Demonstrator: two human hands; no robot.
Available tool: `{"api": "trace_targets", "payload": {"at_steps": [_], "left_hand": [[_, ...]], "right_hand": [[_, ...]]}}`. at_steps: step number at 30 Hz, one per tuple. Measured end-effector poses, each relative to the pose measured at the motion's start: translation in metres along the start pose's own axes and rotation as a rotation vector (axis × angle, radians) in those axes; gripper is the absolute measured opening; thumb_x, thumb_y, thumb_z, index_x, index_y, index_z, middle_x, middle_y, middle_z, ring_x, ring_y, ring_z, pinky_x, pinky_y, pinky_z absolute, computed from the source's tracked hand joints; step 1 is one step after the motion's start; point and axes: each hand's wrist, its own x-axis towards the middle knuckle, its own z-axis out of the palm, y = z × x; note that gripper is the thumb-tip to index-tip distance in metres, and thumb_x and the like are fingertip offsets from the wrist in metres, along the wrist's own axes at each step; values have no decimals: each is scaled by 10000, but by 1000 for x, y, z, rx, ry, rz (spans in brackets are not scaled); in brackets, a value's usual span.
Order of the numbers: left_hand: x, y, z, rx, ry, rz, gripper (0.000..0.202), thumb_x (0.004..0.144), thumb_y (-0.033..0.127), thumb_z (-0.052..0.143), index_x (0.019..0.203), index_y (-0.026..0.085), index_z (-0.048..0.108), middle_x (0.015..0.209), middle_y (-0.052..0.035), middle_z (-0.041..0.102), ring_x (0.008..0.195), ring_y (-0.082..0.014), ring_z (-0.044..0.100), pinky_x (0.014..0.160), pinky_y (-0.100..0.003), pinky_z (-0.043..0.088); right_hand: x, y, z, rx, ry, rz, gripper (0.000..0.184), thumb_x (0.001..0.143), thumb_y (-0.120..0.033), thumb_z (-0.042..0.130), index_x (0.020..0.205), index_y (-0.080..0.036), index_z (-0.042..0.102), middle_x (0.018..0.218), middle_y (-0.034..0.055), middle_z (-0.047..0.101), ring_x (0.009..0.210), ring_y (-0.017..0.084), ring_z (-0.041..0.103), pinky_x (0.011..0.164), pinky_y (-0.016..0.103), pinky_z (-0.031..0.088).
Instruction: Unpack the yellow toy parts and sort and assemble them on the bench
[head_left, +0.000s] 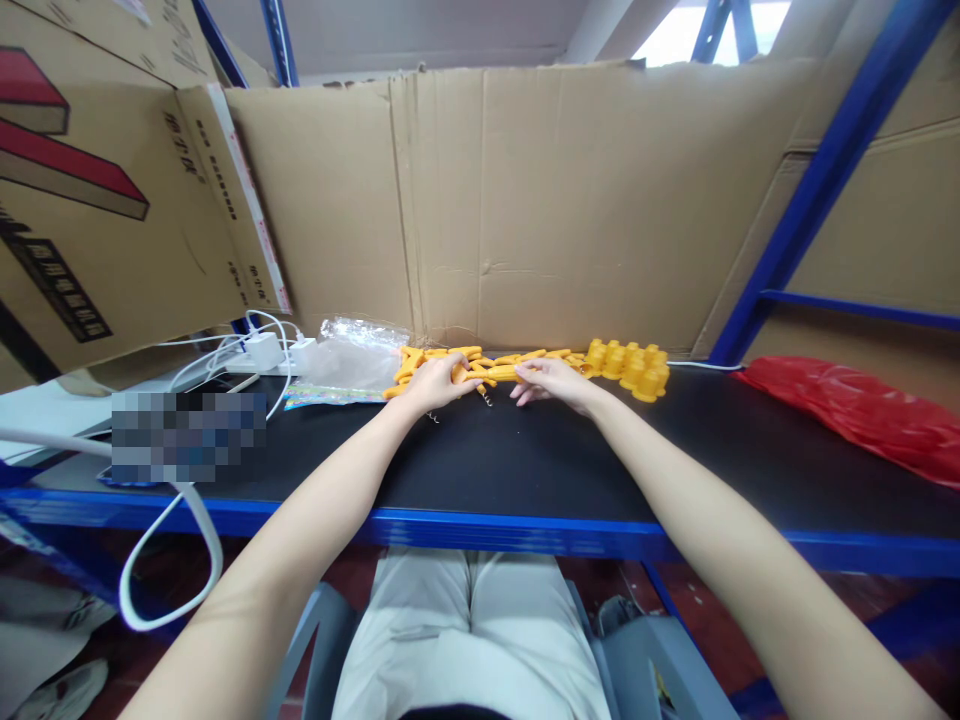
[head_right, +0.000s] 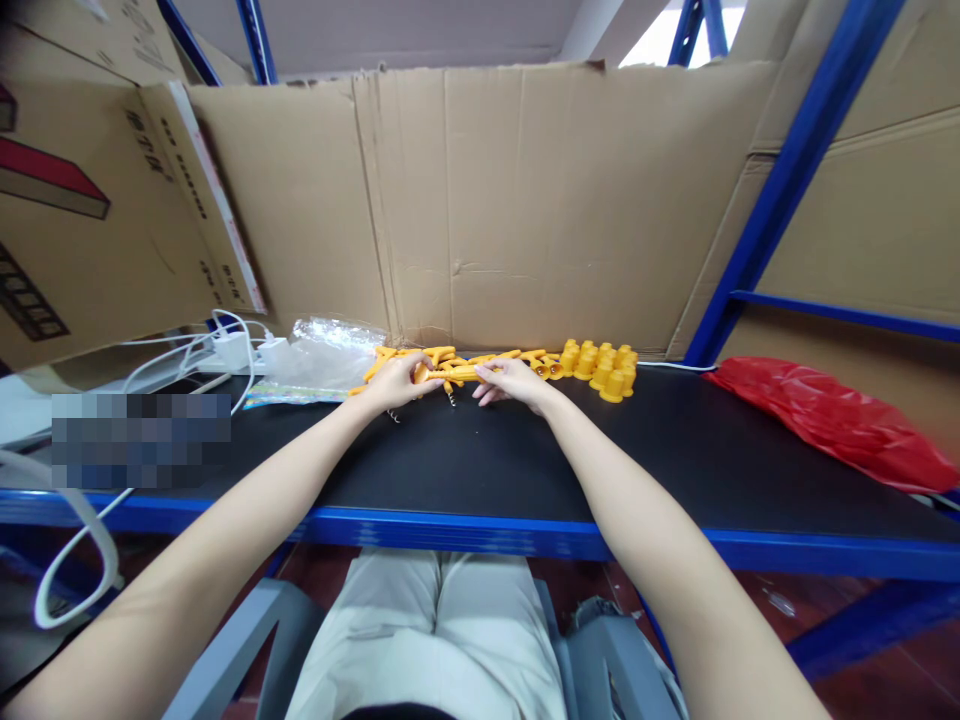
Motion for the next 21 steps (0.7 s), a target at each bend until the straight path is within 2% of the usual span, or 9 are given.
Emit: {"api": "trace_targets", "payload": {"at_steps": [11, 15, 18, 21], "left_hand": [[0, 1, -1, 2, -16, -12, 385, 776, 519, 581, 993, 200, 591, 709, -15, 602, 690, -173, 574, 630, -267, 395], [0, 0, -2, -6, -56, -9, 394, 780, 528, 570, 1002, 204, 600, 743, -21, 619, 712, -176, 585, 641, -266, 404], [0, 0, -2, -11, -63, 2, 467, 782, 548, 559, 1105, 212, 583, 830, -43, 644, 776, -199, 603, 675, -287, 424], [-1, 1, -2, -12, -23, 3, 604, 780, 587, 542, 1268, 236, 483, 927, -58, 651, 850, -217, 608, 715, -302, 434]], "right_hand": [[2, 3, 0, 10, 2, 2, 313, 852, -417, 582, 1000, -141, 583, 778, 87, 708, 594, 126, 664, 615, 237, 558], [2, 2, 0, 13, 12, 9, 312, 855, -407, 583, 1018, -141, 573, 785, 88, 707, 588, 121, 659, 594, 224, 549], [3, 3, 1, 44, 29, 12, 307, 844, -399, 602, 1010, -144, 562, 774, 82, 702, 575, 113, 647, 578, 216, 540], [4, 4, 1, 74, 55, 0, 306, 837, -392, 614, 1018, -153, 549, 745, 68, 695, 554, 110, 636, 579, 224, 538]]}}
